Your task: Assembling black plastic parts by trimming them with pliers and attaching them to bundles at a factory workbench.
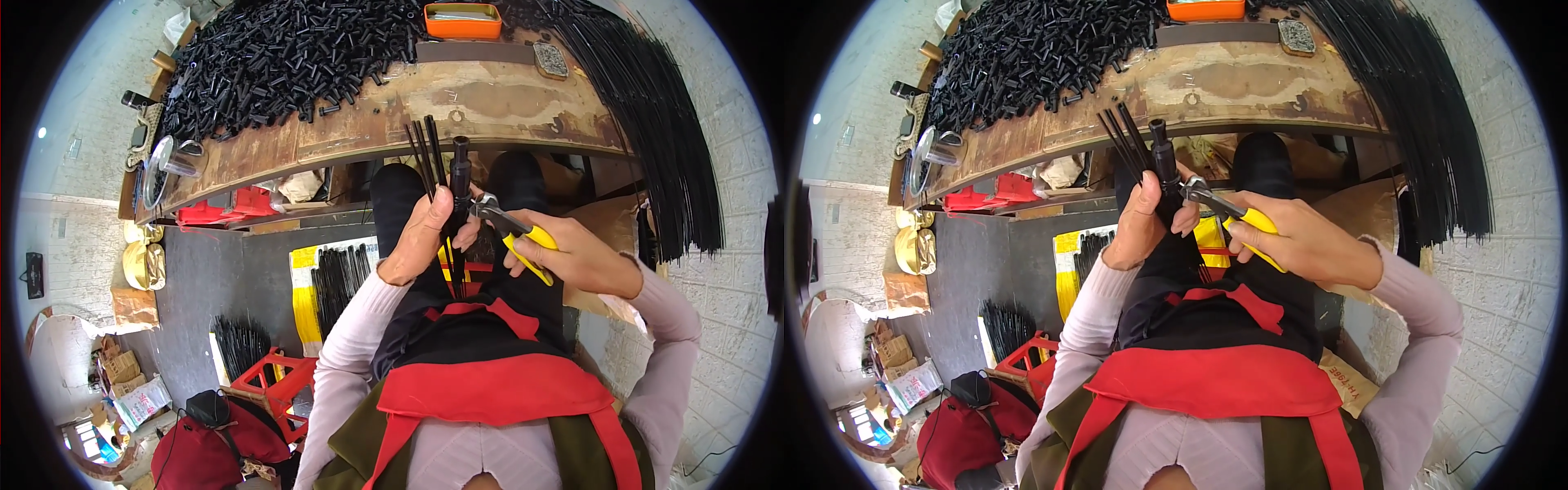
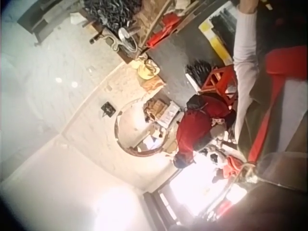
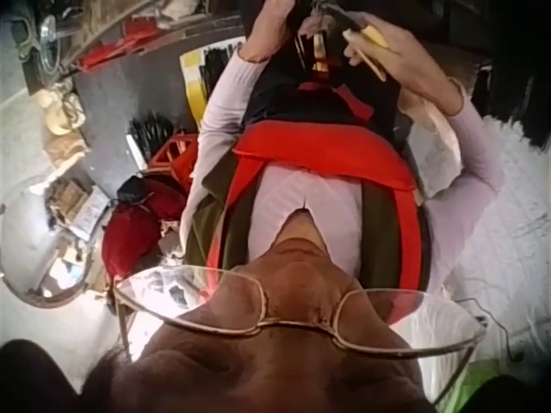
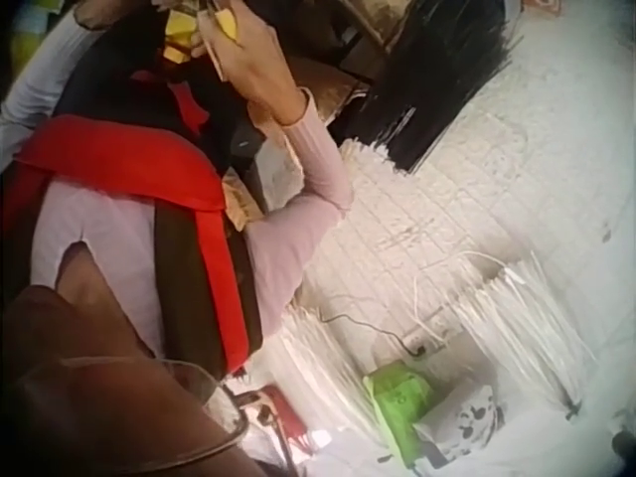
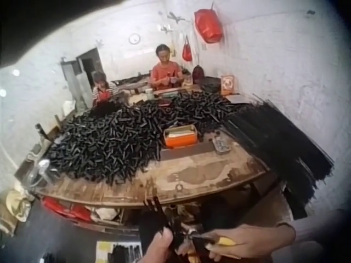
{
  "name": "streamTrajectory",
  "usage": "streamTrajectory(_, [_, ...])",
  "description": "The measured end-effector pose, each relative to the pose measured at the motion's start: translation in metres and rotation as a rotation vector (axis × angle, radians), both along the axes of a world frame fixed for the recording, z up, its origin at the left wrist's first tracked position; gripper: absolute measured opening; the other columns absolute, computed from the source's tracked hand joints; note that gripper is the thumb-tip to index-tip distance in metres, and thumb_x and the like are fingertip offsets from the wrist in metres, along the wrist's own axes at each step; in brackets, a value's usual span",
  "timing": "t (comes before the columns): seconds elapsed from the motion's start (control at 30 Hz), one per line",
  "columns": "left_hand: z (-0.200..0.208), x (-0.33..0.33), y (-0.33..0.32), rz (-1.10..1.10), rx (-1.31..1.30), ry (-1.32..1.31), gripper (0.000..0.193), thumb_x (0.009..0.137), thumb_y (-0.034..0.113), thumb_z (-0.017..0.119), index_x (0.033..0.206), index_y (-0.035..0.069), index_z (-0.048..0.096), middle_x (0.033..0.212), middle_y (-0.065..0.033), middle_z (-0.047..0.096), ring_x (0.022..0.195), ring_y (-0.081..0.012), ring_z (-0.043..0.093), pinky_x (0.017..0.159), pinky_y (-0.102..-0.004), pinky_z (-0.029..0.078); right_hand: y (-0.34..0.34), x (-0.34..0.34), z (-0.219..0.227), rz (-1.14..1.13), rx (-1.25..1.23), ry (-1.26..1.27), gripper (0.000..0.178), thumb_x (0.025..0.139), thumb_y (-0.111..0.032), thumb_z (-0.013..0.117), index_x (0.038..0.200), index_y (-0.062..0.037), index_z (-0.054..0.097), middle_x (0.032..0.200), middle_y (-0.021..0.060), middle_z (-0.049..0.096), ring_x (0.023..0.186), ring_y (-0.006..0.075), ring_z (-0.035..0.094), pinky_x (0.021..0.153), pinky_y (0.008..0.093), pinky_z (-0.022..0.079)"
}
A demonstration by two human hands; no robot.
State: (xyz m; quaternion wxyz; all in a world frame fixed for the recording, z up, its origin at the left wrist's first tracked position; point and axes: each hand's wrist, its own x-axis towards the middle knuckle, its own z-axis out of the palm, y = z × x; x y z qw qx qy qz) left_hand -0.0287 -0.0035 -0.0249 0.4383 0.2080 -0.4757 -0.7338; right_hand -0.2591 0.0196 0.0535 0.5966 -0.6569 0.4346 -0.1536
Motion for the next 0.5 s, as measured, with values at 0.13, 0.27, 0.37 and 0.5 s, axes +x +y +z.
streamTrajectory(0.13, [0.001, -0.006, 0.006, 0.007, 0.014, -0.006, 0.061, 0.103, 0.057, 0.034, 0.117, 0.0, 0.05, 0.067, -0.0012, 0.047, 0.059, -0.0099, 0.044, 0.057, -0.0249, 0.037, -0.013, -0.006, 0.033, 0.052, 0.314, 0.092, 0.029, 0.104, -0.024, 0.049, 0.116, 0.0006, 0.056, 0.074, 0.0054, 0.063, 0.064, 0.0107, 0.062, 0.06, 0.0248, 0.048])
streamTrajectory(0.27, [0.001, -0.001, 0.014, 0.108, -0.009, -0.05, 0.059, 0.103, 0.055, 0.036, 0.117, 0.0, 0.05, 0.071, -0.0013, 0.049, 0.062, -0.0096, 0.045, 0.059, -0.0245, 0.038, -0.028, 0.004, 0.048, 0.186, 0.327, 0.221, 0.031, 0.104, -0.027, 0.049, 0.091, 0.0008, 0.056, 0.062, 0.0042, 0.058, 0.05, 0.0113, 0.056, 0.051, 0.0268, 0.046])
streamTrajectory(0.37, [0.01, 0.0, 0.018, 0.168, -0.127, -0.125, 0.06, 0.103, 0.055, 0.036, 0.118, -0.001, 0.051, 0.071, -0.0009, 0.049, 0.062, -0.0096, 0.046, 0.061, -0.0244, 0.039, -0.029, 0.005, 0.041, 0.237, 0.421, 0.211, 0.03, 0.103, -0.026, 0.049, 0.092, 0.0011, 0.057, 0.065, 0.0053, 0.06, 0.053, 0.0112, 0.058, 0.052, 0.0266, 0.047])
streamTrajectory(0.5, [0.019, 0.008, 0.015, 0.059, 0.026, -0.048, 0.063, 0.103, 0.057, 0.036, 0.119, -0.002, 0.052, 0.07, -0.0003, 0.049, 0.063, -0.0094, 0.047, 0.062, -0.0242, 0.039, -0.009, 0.011, 0.034, 0.106, 0.305, 0.24, 0.029, 0.103, -0.026, 0.051, 0.097, 0.0017, 0.057, 0.071, 0.0061, 0.062, 0.058, 0.0117, 0.062, 0.054, 0.0269, 0.048])
